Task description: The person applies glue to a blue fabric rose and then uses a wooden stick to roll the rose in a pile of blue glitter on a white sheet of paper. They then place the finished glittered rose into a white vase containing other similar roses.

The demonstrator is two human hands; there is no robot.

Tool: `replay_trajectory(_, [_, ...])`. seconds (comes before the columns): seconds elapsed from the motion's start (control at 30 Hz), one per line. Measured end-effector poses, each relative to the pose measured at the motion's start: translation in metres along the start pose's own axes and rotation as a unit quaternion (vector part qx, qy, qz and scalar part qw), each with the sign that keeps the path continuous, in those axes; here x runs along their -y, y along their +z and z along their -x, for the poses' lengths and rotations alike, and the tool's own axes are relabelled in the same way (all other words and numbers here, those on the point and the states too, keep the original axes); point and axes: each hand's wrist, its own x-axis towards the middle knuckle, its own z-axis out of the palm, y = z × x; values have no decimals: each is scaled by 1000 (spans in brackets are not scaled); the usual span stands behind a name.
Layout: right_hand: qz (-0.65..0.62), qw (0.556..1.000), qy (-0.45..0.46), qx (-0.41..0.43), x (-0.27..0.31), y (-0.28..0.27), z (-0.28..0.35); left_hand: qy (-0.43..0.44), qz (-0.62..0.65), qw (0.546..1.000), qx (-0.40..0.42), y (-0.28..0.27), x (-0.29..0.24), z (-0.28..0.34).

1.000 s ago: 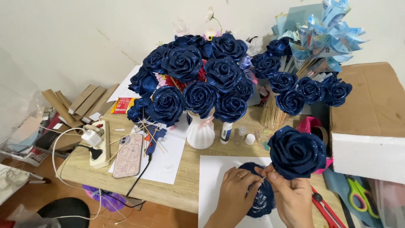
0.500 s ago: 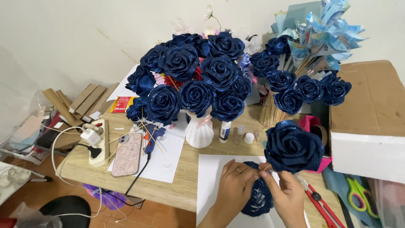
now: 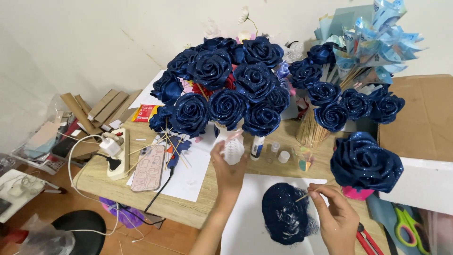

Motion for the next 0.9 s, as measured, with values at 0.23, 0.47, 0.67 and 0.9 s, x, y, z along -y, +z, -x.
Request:
replay_trajectory(0.23, [12, 1000, 9, -20, -8, -4, 0, 245, -171, 935, -190, 22, 36, -63])
replay_trajectory(0.47, [-11, 1000, -10, -14, -20, -9, -3, 64, -254, 949, -177, 46, 95, -100])
replay_trajectory(0.67, [-10, 1000, -17, -17, -26, -10, -3, 126, -284, 927, -209, 32, 56, -92])
replay_trajectory(0.9, [-23, 1000, 7, -20, -31, -9, 0, 155, -297, 928, -162, 12, 45, -88])
